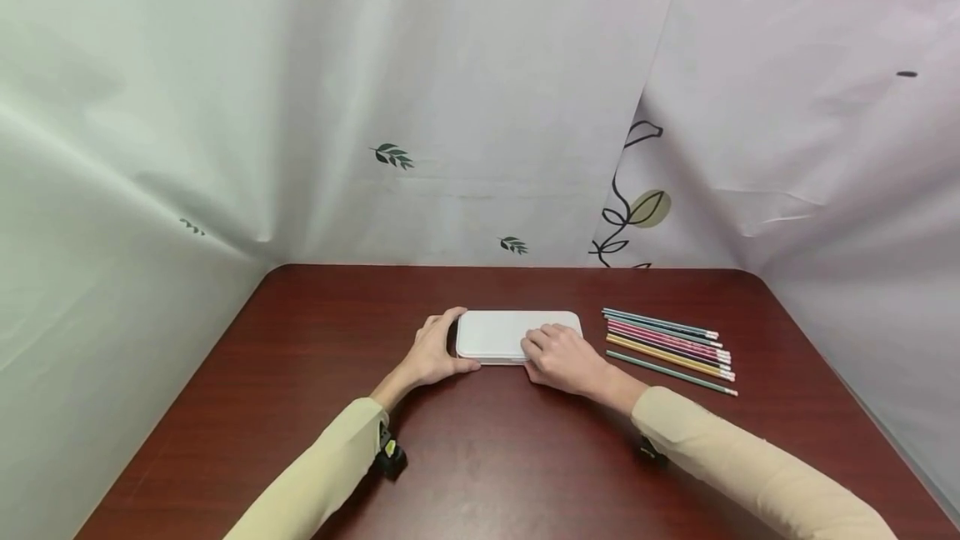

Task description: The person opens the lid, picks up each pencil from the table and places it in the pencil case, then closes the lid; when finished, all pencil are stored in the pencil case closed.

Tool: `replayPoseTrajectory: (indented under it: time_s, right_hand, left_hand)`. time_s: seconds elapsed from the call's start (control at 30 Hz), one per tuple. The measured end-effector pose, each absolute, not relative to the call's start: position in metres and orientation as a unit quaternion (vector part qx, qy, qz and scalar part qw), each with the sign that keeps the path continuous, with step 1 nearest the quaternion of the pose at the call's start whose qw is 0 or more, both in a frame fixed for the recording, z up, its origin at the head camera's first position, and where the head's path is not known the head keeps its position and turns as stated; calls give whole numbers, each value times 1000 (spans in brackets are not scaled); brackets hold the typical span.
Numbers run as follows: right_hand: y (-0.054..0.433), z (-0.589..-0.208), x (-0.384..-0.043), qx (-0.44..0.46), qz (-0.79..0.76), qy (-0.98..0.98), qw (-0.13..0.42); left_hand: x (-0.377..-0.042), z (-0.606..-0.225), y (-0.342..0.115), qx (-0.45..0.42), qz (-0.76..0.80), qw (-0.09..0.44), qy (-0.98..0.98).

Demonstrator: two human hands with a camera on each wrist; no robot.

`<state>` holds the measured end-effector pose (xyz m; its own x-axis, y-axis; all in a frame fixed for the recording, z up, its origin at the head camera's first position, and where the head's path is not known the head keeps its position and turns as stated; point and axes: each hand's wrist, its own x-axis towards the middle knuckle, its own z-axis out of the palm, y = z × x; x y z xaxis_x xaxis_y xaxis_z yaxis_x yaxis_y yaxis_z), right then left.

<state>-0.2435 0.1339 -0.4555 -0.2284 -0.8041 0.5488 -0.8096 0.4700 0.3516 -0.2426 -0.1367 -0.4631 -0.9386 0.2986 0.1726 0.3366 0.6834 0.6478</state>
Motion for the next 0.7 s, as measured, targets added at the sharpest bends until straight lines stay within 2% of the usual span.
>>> replayPoseTrajectory:
  time_s: [0.3,0.57,0.7]
  right_hand:
    - [135,-446,-246,531,-19,-765,364]
    - [144,-426,-254,528,56,-787,313]
    - [154,-419,-258,522,77,-787,319]
  left_hand:
    - [-243,-464,-137,-164,-361,24,-918]
    - [-243,-464,-138,-153,-373,28,-915]
    - [-241,-466,-137,-153,-369,29,-916]
